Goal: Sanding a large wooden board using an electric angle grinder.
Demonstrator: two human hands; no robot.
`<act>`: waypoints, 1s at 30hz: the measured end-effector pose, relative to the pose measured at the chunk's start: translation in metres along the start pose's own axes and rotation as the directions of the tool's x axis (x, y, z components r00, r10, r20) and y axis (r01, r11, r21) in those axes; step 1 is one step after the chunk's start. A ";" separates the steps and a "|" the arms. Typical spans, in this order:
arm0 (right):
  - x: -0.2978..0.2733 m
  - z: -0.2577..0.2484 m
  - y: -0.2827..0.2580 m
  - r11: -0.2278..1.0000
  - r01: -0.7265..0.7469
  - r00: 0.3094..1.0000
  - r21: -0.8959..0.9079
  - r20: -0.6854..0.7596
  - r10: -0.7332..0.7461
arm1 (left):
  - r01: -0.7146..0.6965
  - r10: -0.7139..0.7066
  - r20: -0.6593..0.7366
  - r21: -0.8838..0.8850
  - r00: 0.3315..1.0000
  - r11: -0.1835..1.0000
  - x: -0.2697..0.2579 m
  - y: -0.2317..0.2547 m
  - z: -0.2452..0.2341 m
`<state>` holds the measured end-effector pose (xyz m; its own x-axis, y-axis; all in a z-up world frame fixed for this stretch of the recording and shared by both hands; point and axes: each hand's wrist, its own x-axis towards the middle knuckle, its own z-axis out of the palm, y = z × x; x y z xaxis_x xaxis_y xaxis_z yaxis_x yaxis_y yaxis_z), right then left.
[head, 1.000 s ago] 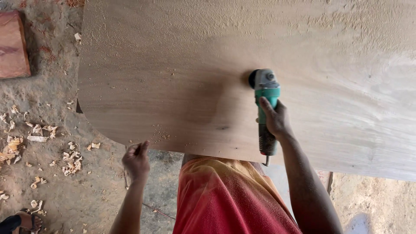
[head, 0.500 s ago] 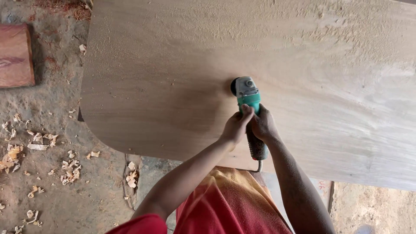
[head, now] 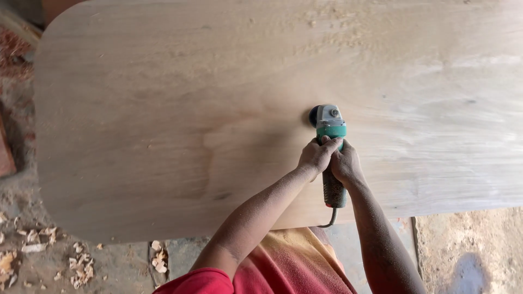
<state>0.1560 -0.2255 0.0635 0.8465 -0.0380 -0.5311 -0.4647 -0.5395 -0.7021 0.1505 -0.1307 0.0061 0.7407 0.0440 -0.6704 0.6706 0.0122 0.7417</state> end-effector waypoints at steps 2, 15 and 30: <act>0.010 -0.023 0.011 0.999 -0.030 0.999 0.043 -0.018 0.031 | 0.013 -0.015 0.057 0.027 0.998 1.000 0.009 0.009 0.027; 0.059 -0.157 0.107 0.953 -0.078 0.956 0.292 -0.248 0.154 | -0.077 -0.075 0.340 0.414 0.937 0.907 0.059 0.055 0.199; 0.033 -0.098 0.057 0.995 -0.089 0.996 0.044 0.015 0.089 | -0.042 0.029 0.093 0.140 0.995 0.989 0.004 0.013 0.113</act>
<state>0.1829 -0.3398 0.0530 0.7979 -0.0728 -0.5983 -0.5493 -0.4965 -0.6721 0.1666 -0.2431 0.0109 0.7604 -0.0487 -0.6476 0.6381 -0.1296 0.7590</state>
